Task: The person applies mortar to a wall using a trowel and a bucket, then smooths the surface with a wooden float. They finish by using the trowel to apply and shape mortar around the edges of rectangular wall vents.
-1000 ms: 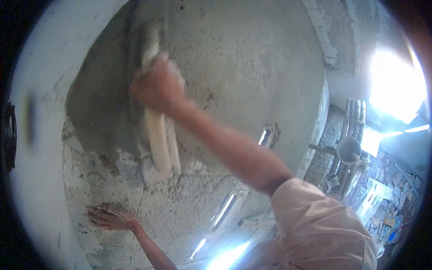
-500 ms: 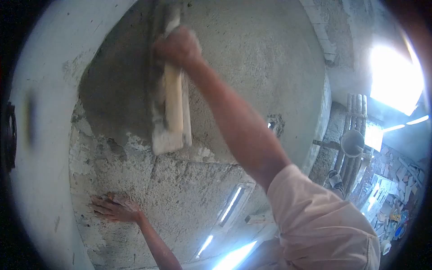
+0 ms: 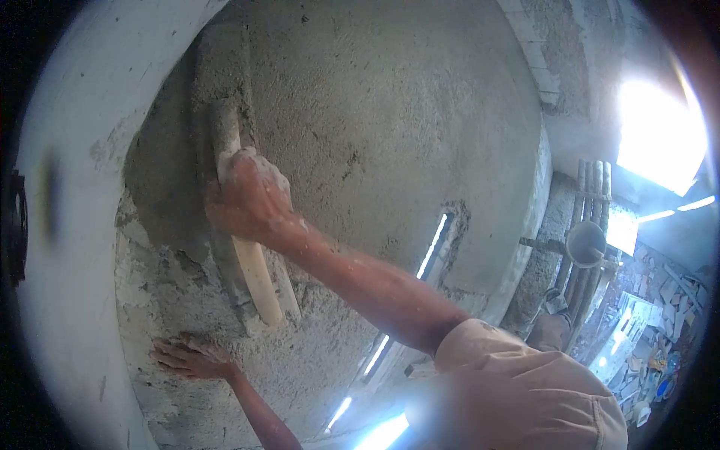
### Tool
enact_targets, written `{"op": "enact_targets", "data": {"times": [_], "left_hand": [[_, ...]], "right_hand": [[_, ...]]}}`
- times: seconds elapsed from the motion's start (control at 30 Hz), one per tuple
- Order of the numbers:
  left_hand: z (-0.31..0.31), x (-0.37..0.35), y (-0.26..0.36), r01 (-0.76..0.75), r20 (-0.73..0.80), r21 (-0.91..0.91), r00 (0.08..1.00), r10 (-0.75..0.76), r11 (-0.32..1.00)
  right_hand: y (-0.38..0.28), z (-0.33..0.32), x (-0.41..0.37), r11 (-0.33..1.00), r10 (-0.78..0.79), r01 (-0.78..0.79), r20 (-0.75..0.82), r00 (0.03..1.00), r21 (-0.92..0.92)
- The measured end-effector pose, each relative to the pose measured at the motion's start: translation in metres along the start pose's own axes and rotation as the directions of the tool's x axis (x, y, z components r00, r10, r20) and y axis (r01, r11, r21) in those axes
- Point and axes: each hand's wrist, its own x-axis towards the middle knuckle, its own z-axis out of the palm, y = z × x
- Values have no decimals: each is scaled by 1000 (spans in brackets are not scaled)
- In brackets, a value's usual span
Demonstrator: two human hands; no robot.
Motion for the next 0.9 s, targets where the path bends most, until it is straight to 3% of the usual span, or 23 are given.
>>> {"op": "enact_targets", "data": {"times": [0.1, 0.2, 0.3, 0.4, 0.47, 0.63, 0.73, 0.83, 0.9], "left_hand": [[0, 2, 6, 29, -29, 39, 999, -27, 999], [-3, -1, 8, 1, -43, 25, 999, 0, 1000], [-3, -1, 6, 14, -23, -38, 1000, -15, 999], [-2, 0, 2, -6, -36, -74, 999, 4, 997], [-1, -1, 2, -15, -42, -75, 999, 12, 997], [3, -2, -1, 16, -14, -65, 1000, -17, 998], [9, -5, -3, 38, 8, 12, 999, -38, 999], [13, -6, -10, -99, -97, -63, 991, 93, 993], [5, -5, 0, -111, -72, -64, 992, 106, 992]], "right_hand": [[-1, -1, 1, 989, 136, -139, 71, 988, 42], [3, 3, -2, 992, 115, -117, 33, 993, 54], [9, -3, 1, 978, 204, -208, 95, 974, 31], [56, -6, 17, 974, 164, -179, -113, 980, -141], [79, -47, 32, 949, 221, -236, -93, 971, -210], [205, -138, 39, 935, 355, -341, -285, 890, 99], [282, -182, 0, 786, 609, -592, -393, 689, 179], [422, -210, -103, 735, 673, -622, -400, 622, 271], [433, -206, -195, 654, 755, -585, -377, 536, 480]]}}
